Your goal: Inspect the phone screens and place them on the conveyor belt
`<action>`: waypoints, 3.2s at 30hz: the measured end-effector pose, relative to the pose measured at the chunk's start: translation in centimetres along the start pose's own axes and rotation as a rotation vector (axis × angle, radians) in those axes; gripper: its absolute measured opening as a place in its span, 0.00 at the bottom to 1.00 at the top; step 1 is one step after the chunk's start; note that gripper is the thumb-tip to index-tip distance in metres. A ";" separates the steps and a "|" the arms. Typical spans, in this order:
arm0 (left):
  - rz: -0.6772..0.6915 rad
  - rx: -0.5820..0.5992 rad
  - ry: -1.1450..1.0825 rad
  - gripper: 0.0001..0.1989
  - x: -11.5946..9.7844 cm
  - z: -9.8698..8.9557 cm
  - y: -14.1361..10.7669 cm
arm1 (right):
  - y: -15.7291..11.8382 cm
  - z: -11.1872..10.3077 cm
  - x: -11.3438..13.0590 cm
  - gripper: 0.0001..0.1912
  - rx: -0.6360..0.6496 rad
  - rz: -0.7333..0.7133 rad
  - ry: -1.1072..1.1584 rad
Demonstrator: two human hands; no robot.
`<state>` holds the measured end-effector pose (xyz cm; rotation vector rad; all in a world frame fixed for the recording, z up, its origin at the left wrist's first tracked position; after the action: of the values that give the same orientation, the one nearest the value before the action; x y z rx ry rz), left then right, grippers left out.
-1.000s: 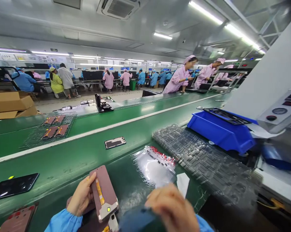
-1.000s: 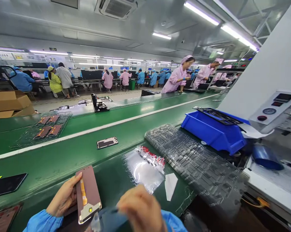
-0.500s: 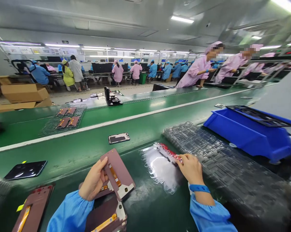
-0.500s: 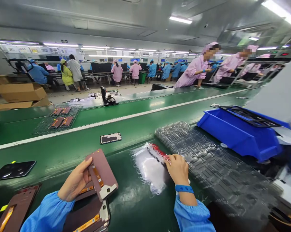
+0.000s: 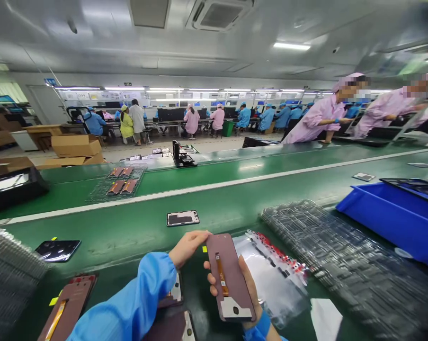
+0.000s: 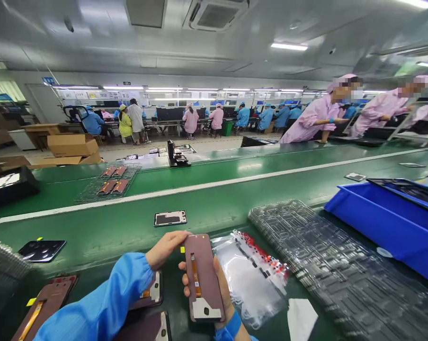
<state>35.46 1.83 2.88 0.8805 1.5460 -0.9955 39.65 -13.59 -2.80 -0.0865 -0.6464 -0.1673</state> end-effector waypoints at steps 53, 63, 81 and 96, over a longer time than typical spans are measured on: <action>0.246 -0.094 -0.451 0.40 0.2 -0.1 -19.2 | -5.2 8.8 0.2 0.35 0.219 -0.421 -1.354; 0.215 -0.073 -0.445 0.39 -0.4 -0.2 -19.3 | -5.5 8.0 1.1 0.34 0.194 -0.391 -1.348; 0.222 -0.051 -0.587 0.42 1.5 1.3 -18.8 | -5.7 8.0 -1.3 0.35 0.199 -0.427 -1.591; 0.230 -0.064 -0.469 0.42 1.5 1.0 -18.8 | -5.6 9.2 -1.1 0.34 0.256 -0.557 -1.696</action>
<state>18.42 -6.29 4.16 0.6988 1.0489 -0.9019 32.27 -17.74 4.01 0.2480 -2.3792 -0.5553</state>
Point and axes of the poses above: each hand's wrist, its own y-axis towards the middle knuckle, its own z-axis out of the palm, x = y × z, the point moved 3 cm from there along y, towards the middle knuckle, and after that the axes turned 2 degrees about x, right-handed, at the moved point
